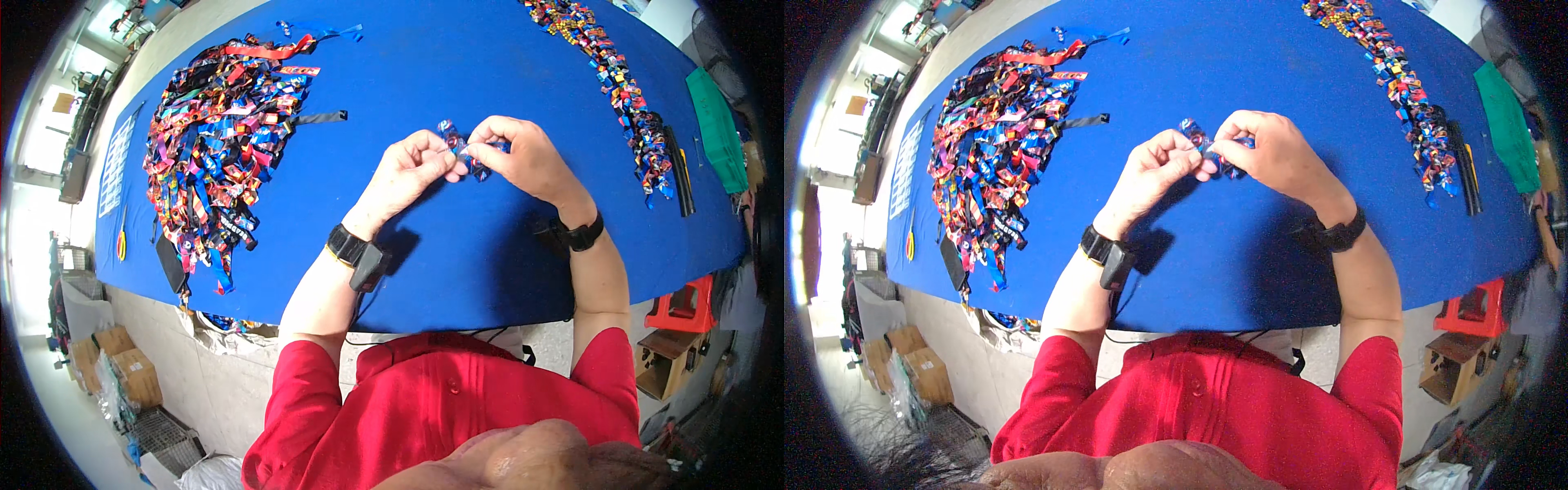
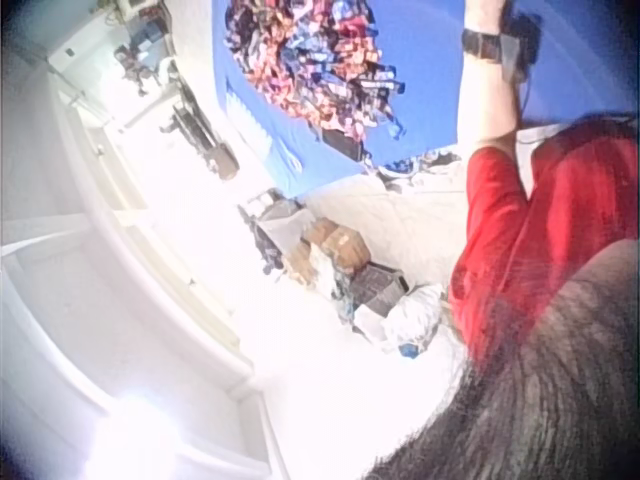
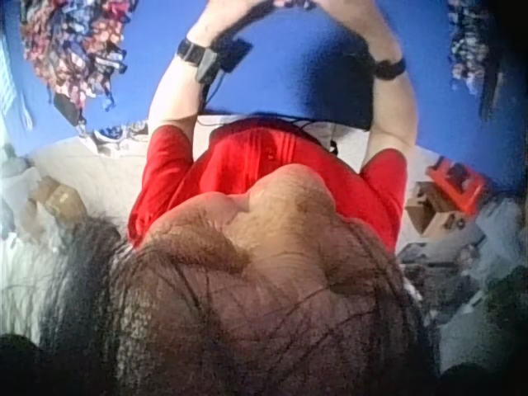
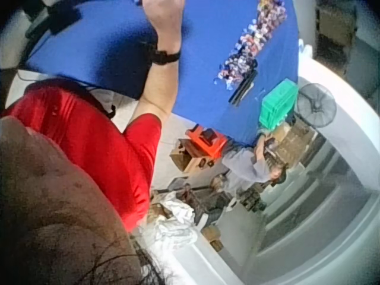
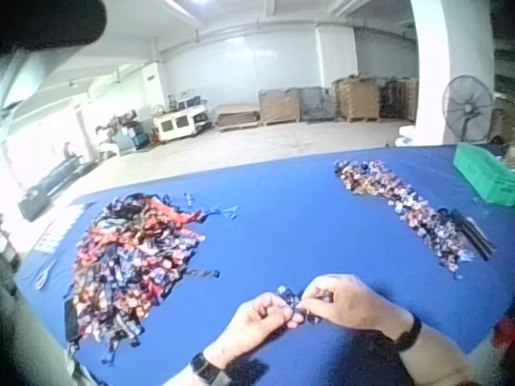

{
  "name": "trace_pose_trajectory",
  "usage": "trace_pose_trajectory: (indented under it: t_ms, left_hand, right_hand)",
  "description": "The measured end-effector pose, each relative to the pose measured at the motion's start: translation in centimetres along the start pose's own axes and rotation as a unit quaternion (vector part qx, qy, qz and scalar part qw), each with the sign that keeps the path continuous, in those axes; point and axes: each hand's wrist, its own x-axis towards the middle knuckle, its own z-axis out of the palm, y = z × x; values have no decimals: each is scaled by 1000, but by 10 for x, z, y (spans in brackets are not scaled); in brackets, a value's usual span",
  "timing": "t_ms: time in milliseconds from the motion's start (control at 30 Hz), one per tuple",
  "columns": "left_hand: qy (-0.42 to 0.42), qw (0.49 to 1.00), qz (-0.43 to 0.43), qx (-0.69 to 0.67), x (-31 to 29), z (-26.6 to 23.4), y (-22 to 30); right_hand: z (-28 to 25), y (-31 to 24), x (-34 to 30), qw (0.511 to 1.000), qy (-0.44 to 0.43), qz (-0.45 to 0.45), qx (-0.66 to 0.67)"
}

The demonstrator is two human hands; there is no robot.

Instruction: Manually folding and tying patterned ribbons into decorative bows at a workstation.

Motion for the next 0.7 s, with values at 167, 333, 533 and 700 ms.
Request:
trace_pose_trajectory:
  t_ms: [167, 333, 533, 700]
  left_hand:
    - [54, 998, 19, 3, 1, -8, -1]
    - [80, 996, 12, 29, 3, -8, -4]
    - [71, 997, -26, 11, 4, -13, -11]
    - [40, 998, -50, -5, 5, -24, -14]
  right_hand:
    - [-10, 11, 4, 997, 66, 11, -25]
    - [-14, 19, 3, 996, 65, 50, 39]
    - [-22, 28, -2, 989, 121, -48, -73]
    - [-41, 17, -2, 986, 138, 0, -94]
